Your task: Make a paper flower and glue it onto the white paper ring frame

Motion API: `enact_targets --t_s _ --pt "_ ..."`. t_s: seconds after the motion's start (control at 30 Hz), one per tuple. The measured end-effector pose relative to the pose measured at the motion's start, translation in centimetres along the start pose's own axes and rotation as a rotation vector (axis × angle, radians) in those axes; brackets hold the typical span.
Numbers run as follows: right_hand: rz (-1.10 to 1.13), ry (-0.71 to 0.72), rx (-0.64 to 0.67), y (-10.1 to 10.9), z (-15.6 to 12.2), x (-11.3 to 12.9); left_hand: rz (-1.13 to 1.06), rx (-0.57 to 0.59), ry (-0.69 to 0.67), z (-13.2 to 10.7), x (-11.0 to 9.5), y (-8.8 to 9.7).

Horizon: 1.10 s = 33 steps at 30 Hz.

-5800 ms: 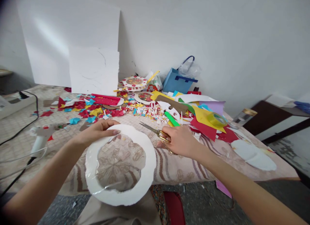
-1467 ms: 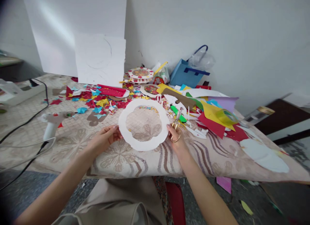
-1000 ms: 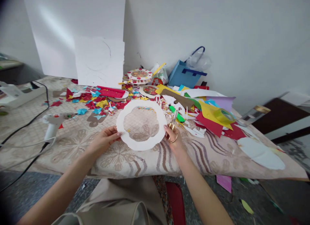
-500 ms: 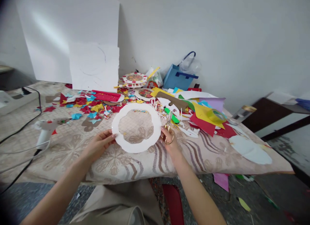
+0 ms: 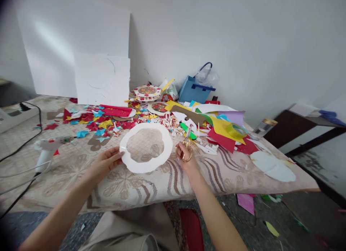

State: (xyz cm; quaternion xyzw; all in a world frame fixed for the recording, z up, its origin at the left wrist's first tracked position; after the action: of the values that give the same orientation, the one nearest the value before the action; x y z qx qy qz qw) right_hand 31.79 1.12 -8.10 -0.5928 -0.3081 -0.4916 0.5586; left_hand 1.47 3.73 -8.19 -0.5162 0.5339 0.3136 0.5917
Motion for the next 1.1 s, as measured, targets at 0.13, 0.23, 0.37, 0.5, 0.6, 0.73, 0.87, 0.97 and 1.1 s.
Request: enact_targets --t_s 0.13,0.23,0.37,0.5,0.6,0.73,0.87,0.97,1.1 --pt "0.052 -0.095 0.09 -0.1 -0.3 0.8 0.422 -0.154 -0.115 -0.8 -1.4 1.1" --pt "0.102 -0.196 0.21 -0.1 -1.0 1.3 0.757 -0.393 -0.397 -1.3 -3.1 0.3" --pt "0.175 -0.307 0.381 -0.3 -2.5 1.5 0.726 -0.065 -0.363 -0.1 -4.5 -4.4" --pt "0.246 -0.375 0.503 -1.0 -4.0 1.7 0.59 0.225 -0.345 2.7 -4.5 -10.5" --pt "0.302 -0.365 0.565 -1.5 -4.5 1.9 0.405 0.318 -0.261 4.3 -4.0 -13.6" --pt "0.367 -0.364 0.609 -1.8 -4.9 2.2 0.169 0.413 -0.071 5.0 -3.4 -15.2" --pt "0.386 -0.407 0.62 -1.9 -5.1 2.1 0.07 0.421 -0.011 5.0 -3.1 -15.2" --pt "0.431 -0.426 0.652 -2.0 -5.3 1.8 0.073 0.428 -0.028 5.1 -3.1 -15.0" --pt "0.504 -0.462 0.713 -2.0 -5.5 1.6 0.12 0.401 -0.069 5.4 -3.1 -14.4"
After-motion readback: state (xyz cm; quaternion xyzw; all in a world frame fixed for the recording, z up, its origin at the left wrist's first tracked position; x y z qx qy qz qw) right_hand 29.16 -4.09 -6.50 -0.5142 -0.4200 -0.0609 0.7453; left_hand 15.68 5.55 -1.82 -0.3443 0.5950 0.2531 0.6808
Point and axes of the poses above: each hand's wrist, its own z-axis towards the middle knuckle, its own y-axis out of the back of the hand, x = y × z, the point moved 1 cm from there along z, towards the middle knuckle, and after that the axes turned 2 degrees about x, right-handed, at the moved point
